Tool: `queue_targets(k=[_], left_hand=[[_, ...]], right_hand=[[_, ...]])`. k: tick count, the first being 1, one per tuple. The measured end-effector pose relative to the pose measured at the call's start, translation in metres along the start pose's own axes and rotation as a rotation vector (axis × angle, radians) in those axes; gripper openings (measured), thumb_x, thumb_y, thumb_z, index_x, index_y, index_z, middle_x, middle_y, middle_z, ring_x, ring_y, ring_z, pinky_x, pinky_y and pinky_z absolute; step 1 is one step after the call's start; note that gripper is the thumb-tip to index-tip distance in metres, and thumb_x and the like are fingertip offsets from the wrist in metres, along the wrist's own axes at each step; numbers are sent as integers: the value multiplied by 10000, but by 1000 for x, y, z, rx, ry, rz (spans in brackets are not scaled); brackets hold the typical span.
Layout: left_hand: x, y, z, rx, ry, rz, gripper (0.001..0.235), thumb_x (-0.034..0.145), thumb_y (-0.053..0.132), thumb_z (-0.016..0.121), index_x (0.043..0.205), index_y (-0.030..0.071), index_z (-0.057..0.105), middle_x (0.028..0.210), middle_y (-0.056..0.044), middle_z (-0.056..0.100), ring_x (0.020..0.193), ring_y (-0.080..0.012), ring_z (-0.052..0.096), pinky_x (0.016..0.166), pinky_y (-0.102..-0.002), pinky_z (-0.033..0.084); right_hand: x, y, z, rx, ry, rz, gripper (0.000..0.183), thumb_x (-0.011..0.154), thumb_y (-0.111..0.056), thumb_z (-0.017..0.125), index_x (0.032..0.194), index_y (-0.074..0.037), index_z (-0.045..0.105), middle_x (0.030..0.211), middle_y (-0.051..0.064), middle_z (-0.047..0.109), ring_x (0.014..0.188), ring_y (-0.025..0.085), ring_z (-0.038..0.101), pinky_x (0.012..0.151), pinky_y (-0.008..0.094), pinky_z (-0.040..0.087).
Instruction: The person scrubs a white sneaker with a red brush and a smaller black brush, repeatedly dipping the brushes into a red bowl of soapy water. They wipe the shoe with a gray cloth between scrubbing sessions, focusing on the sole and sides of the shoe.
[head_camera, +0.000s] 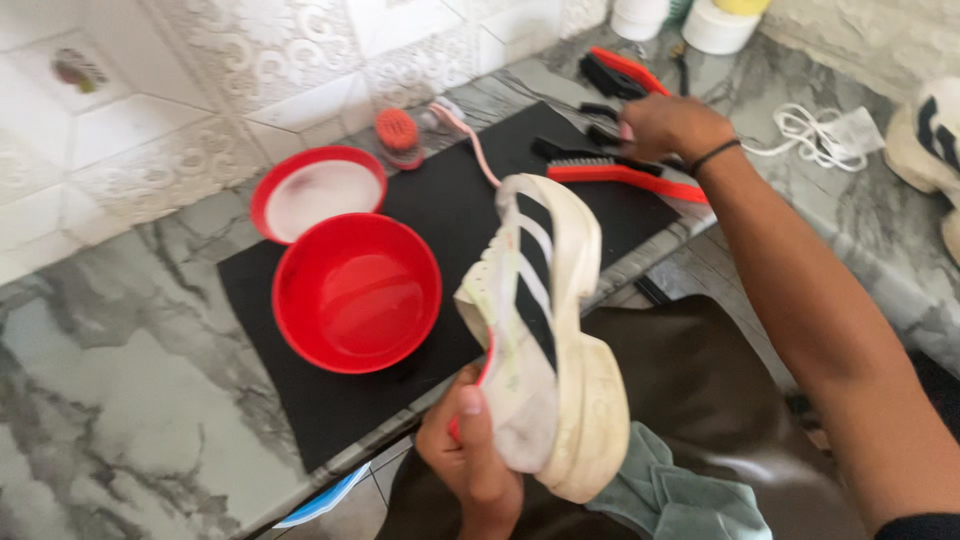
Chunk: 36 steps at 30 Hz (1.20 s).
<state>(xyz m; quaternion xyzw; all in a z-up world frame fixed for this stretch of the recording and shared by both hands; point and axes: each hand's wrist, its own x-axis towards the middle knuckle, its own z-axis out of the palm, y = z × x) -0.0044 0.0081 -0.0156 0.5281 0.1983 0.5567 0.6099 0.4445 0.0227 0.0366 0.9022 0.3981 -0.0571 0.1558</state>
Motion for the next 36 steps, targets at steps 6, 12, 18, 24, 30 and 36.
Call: queue_targets(k=[6, 12, 18, 24, 30, 36], left_hand=[[4, 5, -5, 87, -31, 3, 471, 1045, 364, 491, 668, 128, 336, 627, 37, 313, 573, -106, 334, 530, -355, 244], [5, 7, -3, 57, -75, 56, 447, 1048, 286, 484, 673, 128, 300, 646, 25, 291, 585, -123, 320, 556, -377, 229], [6, 10, -3, 0, -94, 57, 472, 1062, 284, 500, 672, 118, 290, 645, 12, 304, 597, -128, 321, 563, -369, 241], [6, 4, -5, -17, -103, 85, 464, 1070, 268, 492, 673, 123, 300, 647, 5, 310, 598, -139, 326, 570, -377, 257], [8, 9, -3, -39, -108, 101, 488, 1076, 287, 502, 666, 108, 305, 637, -6, 325, 603, -151, 335, 576, -377, 278], [6, 4, -2, -39, -94, 88, 472, 1068, 260, 507, 667, 111, 307, 639, -2, 315, 597, -147, 326, 568, -378, 266]], right_hand=[[16, 3, -2, 376, 563, -318, 170, 1089, -126, 457, 1103, -59, 612, 990, 245, 691, 861, 463, 643, 728, 556, 453], [-36, -110, -102, 464, 646, -700, 420, 1063, -34, 500, 1414, -143, 703, 1104, 157, 700, 873, 330, 610, 663, 485, 407], [-30, -225, -144, 386, 465, -989, 92, 1001, -177, 755, 1079, -139, 786, 989, 2, 821, 928, 189, 777, 795, 410, 557], [-30, -264, -147, 256, 99, -863, 87, 993, -200, 756, 1035, -145, 809, 1027, 15, 802, 1009, 195, 736, 840, 379, 564], [-52, -246, -155, 476, 248, -1051, 79, 1021, -32, 673, 1055, -65, 737, 643, 45, 721, 547, 130, 680, 656, 299, 558], [-44, -242, -137, 363, 552, -1138, 166, 947, 67, 666, 866, -78, 673, 795, 66, 666, 706, 224, 648, 648, 386, 519]])
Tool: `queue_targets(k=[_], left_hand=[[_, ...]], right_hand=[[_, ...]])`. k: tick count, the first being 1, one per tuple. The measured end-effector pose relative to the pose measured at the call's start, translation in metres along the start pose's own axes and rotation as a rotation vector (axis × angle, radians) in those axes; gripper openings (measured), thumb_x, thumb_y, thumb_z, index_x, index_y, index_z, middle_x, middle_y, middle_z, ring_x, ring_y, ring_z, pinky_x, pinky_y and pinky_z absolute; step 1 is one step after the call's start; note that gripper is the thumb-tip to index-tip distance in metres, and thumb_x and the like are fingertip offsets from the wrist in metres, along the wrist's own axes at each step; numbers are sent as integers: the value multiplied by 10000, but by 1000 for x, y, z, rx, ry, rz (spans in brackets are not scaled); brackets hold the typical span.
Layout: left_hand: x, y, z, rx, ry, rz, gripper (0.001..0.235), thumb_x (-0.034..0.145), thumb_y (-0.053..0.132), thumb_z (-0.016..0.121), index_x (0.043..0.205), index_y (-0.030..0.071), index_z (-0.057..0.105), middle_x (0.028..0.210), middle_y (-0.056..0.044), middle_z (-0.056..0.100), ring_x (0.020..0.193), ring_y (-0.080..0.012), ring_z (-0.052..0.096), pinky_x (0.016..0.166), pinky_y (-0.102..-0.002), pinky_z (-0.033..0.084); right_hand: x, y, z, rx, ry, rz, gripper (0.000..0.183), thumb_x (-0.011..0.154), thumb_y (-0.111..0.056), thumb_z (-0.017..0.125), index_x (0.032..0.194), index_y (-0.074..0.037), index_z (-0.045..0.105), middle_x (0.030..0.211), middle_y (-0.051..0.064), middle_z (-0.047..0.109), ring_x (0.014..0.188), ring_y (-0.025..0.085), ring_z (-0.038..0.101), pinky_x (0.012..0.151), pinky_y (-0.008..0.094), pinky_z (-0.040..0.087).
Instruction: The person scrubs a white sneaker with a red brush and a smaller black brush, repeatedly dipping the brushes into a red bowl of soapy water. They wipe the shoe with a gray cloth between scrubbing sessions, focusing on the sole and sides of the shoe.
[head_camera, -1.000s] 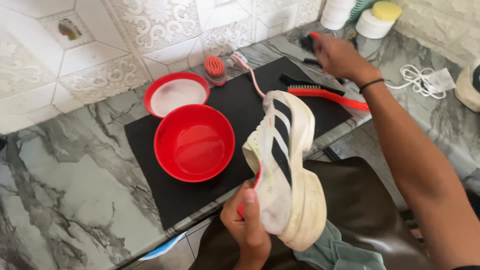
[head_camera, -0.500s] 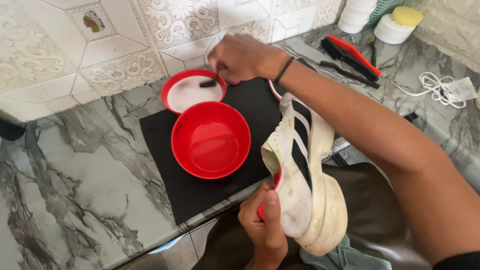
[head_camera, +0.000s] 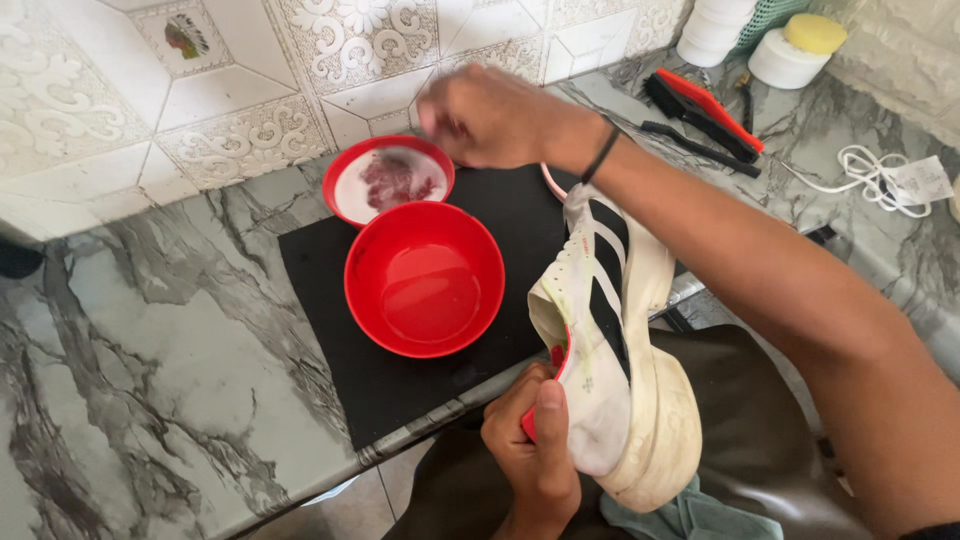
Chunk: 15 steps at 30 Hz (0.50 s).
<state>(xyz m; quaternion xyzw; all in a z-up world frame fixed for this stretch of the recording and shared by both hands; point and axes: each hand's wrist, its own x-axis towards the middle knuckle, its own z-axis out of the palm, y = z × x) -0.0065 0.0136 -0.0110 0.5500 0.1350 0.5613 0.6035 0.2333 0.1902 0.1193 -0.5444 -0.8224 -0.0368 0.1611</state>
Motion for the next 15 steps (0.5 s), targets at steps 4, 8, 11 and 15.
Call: queue_targets(k=[4, 8, 11, 15], left_hand=[[3, 4, -1, 10, -6, 10, 470, 1066, 251, 504, 668, 110, 296, 638, 0, 311, 599, -145, 322, 570, -372, 269], [4, 6, 0, 17, -14, 8, 466, 1073, 253, 490, 668, 106, 312, 637, -6, 330, 595, -153, 342, 572, -377, 286], [1, 4, -2, 35, -18, 11, 483, 1086, 281, 487, 664, 105, 330, 630, -12, 345, 590, -160, 358, 576, -384, 290], [2, 4, -1, -10, -19, 11, 506, 1095, 288, 508, 671, 111, 296, 640, -1, 308, 606, -150, 320, 584, -375, 263]], right_hand=[[-5, -20, -27, 21, -59, 128, 159, 880, 6, 650, 846, -108, 755, 760, 28, 689, 679, 199, 656, 644, 362, 499], [-21, -58, -60, 68, 39, -1, 72, 967, -20, 761, 1006, -55, 712, 963, 80, 715, 812, 215, 641, 747, 363, 497], [-31, -77, -54, 185, -161, -3, 95, 949, -39, 746, 1036, -73, 729, 959, 53, 727, 793, 178, 667, 735, 304, 534], [-39, -88, -28, 180, -437, 111, 91, 919, -109, 772, 987, -106, 712, 978, 35, 730, 840, 212, 705, 763, 366, 556]])
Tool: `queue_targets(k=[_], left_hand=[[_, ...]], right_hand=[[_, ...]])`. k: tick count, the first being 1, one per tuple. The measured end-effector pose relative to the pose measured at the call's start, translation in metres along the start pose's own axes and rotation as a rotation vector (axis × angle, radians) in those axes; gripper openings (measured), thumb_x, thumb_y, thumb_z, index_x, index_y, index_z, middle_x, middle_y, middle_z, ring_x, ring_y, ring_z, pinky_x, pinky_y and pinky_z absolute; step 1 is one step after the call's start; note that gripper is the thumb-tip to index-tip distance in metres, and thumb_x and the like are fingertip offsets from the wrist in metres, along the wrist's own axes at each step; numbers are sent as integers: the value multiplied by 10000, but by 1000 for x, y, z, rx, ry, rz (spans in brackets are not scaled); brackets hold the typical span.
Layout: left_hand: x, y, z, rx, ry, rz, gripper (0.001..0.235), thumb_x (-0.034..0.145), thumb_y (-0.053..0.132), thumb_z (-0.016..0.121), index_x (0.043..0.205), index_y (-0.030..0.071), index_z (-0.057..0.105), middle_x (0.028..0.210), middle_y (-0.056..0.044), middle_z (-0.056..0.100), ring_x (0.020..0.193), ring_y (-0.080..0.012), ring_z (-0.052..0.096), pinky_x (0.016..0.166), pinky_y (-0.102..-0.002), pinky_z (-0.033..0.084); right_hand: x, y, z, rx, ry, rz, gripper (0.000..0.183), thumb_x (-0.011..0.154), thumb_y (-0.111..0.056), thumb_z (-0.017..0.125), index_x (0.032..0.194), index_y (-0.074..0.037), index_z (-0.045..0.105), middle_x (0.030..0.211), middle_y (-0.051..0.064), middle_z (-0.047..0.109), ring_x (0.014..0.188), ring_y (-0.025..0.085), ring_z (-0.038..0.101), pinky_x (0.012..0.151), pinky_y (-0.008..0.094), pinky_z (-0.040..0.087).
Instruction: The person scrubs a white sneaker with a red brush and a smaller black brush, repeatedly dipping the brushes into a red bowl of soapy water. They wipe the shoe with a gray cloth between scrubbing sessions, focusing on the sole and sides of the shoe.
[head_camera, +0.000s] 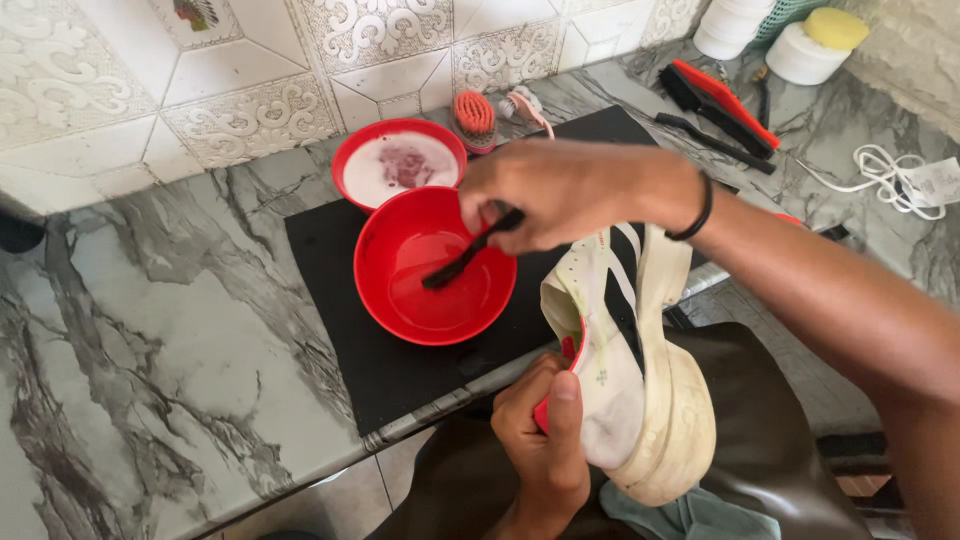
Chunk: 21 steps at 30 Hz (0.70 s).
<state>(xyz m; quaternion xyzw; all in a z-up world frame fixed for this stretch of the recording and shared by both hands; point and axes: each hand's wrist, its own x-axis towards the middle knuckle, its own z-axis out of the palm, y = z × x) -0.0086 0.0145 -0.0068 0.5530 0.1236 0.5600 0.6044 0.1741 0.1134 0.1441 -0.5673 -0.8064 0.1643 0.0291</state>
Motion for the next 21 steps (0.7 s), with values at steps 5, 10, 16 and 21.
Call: queue_targets(k=[5, 10, 16, 21], left_hand=[[1, 2, 0, 11, -7, 9, 490, 1092, 268, 497, 670, 106, 308, 640, -4, 322, 603, -153, 336, 583, -373, 286], [-1, -3, -2, 21, -2, -9, 487, 1092, 271, 494, 672, 112, 306, 643, -3, 317, 604, -155, 332, 584, -382, 274], [3, 1, -3, 6, 15, -40, 464, 1066, 237, 496, 672, 117, 282, 644, 3, 305, 597, -142, 317, 570, -374, 258], [0, -3, -5, 80, 0, -4, 471, 1074, 294, 475, 657, 100, 372, 617, -22, 371, 571, -168, 384, 560, -404, 268]], right_hand=[[3, 6, 12, -36, 3, -19, 76, 904, -167, 758, 907, -136, 689, 898, 11, 684, 800, 221, 641, 721, 376, 503], [4, 8, 15, -39, -16, -7, 77, 910, -178, 759, 904, -145, 690, 906, 4, 682, 787, 221, 635, 699, 379, 495], [-10, -7, 0, -7, 87, 5, 50, 934, -101, 738, 946, -144, 715, 949, 9, 694, 769, 195, 668, 683, 379, 507], [-32, -14, 1, -224, 304, -1, 198, 1005, -120, 615, 1167, -128, 729, 1115, 38, 790, 936, 265, 768, 739, 439, 578]])
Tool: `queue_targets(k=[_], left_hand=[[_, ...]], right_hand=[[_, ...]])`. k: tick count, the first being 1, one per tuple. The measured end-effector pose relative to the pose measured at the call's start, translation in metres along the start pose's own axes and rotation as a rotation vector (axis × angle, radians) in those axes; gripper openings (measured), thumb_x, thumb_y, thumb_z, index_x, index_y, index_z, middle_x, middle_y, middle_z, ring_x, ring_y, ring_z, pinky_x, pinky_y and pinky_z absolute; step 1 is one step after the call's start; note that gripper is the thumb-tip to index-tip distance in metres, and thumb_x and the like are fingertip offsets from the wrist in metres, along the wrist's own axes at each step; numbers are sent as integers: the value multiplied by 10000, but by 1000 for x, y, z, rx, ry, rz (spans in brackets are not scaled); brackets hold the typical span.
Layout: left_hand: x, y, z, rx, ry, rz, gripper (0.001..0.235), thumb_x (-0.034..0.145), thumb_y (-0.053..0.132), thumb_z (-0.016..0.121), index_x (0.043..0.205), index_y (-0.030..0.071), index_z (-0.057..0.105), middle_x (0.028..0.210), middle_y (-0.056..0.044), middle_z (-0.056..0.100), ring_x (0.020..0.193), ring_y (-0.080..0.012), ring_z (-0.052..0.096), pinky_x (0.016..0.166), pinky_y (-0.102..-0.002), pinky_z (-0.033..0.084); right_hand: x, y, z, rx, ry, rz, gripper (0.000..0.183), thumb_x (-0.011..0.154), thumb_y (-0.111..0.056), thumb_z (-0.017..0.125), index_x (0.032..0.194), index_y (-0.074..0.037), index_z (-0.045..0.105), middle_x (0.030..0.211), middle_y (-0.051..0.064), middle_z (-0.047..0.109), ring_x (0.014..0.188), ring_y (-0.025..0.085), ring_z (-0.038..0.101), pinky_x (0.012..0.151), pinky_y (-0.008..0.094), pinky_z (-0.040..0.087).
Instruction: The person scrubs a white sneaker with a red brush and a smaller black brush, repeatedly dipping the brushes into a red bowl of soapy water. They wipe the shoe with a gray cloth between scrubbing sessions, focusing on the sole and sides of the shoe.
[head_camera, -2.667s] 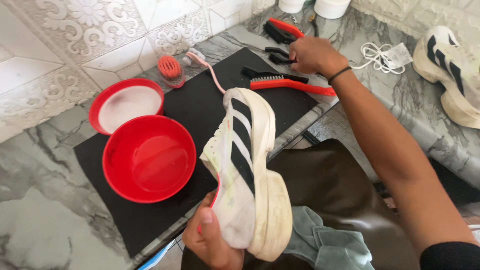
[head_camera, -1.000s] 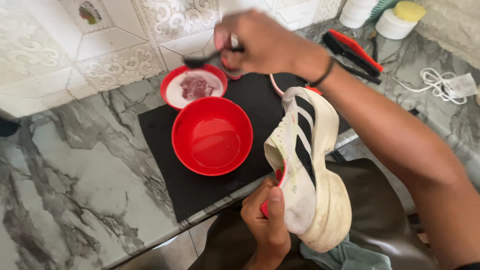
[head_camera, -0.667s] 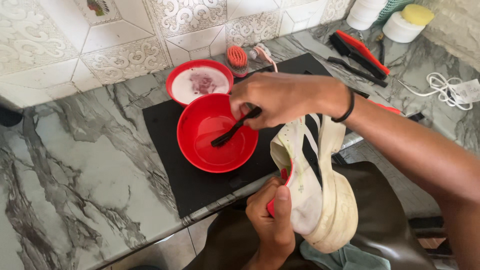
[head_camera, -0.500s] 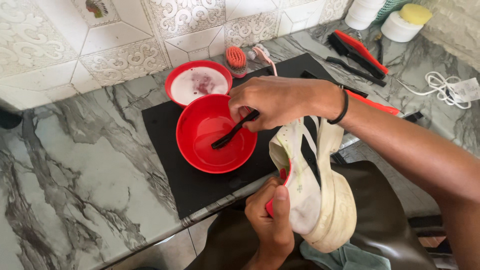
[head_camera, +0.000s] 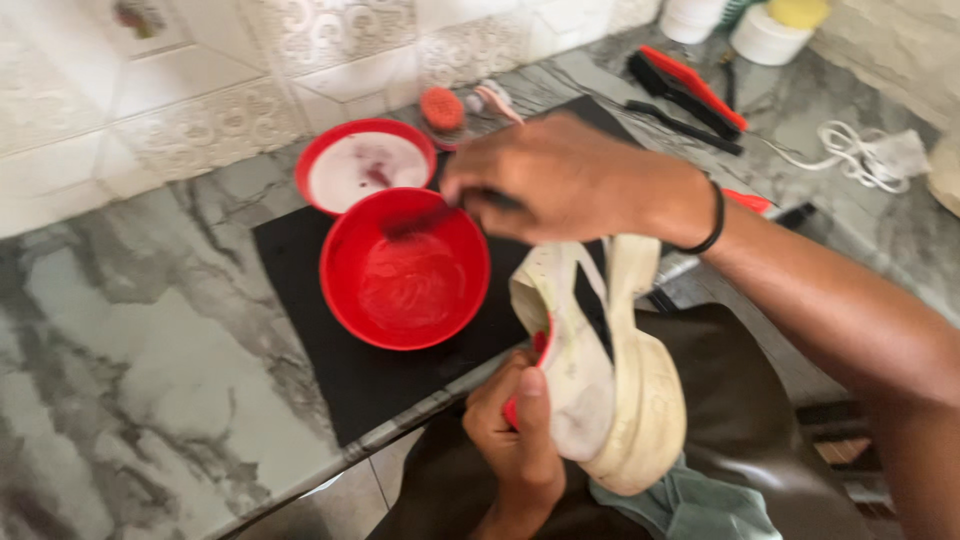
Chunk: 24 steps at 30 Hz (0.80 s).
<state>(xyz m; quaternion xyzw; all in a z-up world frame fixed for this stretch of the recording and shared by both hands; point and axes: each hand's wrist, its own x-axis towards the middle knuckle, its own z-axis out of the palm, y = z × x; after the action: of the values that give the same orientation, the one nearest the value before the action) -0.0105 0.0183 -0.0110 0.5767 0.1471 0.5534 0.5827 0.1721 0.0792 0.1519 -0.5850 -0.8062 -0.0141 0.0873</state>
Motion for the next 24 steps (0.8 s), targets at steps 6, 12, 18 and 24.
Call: queue_targets(k=[6, 12, 18, 24], left_hand=[[17, 17, -11, 91, -225, 33, 452, 1088, 251, 487, 678, 96, 375, 657, -25, 389, 629, -184, 417, 612, -380, 340], [31, 30, -27, 254, -402, 72, 369, 1074, 238, 526, 845, -7, 680, 862, -118, 701, 824, -253, 669, 809, -381, 524], [16, -23, -19, -217, 36, -348, 395, 1067, 312, 602, 735, 159, 452, 708, 41, 472, 683, -70, 431, 576, -290, 391], [78, 164, 76, -407, 370, -1185, 844, 952, 546, 293, 1440, -63, 613, 1429, -262, 691, 1350, -400, 649, 1174, -506, 460]], right_hand=[[-77, 2, -47, 223, 113, 54, 278, 1129, -85, 441, 1336, -9, 610, 1278, 153, 676, 1146, 306, 673, 970, 410, 477], [-184, 7, -16, 201, 310, 461, 206, 1077, -43, 491, 1169, -11, 673, 1114, 102, 699, 1029, 269, 646, 920, 399, 460], [-251, 3, 7, 276, 521, 550, 333, 1078, -21, 399, 916, 15, 688, 900, 88, 673, 857, 206, 605, 839, 333, 428], [-321, -15, 1, 254, 581, 628, 375, 1146, -90, 425, 911, 56, 679, 839, 145, 673, 775, 222, 638, 800, 351, 497]])
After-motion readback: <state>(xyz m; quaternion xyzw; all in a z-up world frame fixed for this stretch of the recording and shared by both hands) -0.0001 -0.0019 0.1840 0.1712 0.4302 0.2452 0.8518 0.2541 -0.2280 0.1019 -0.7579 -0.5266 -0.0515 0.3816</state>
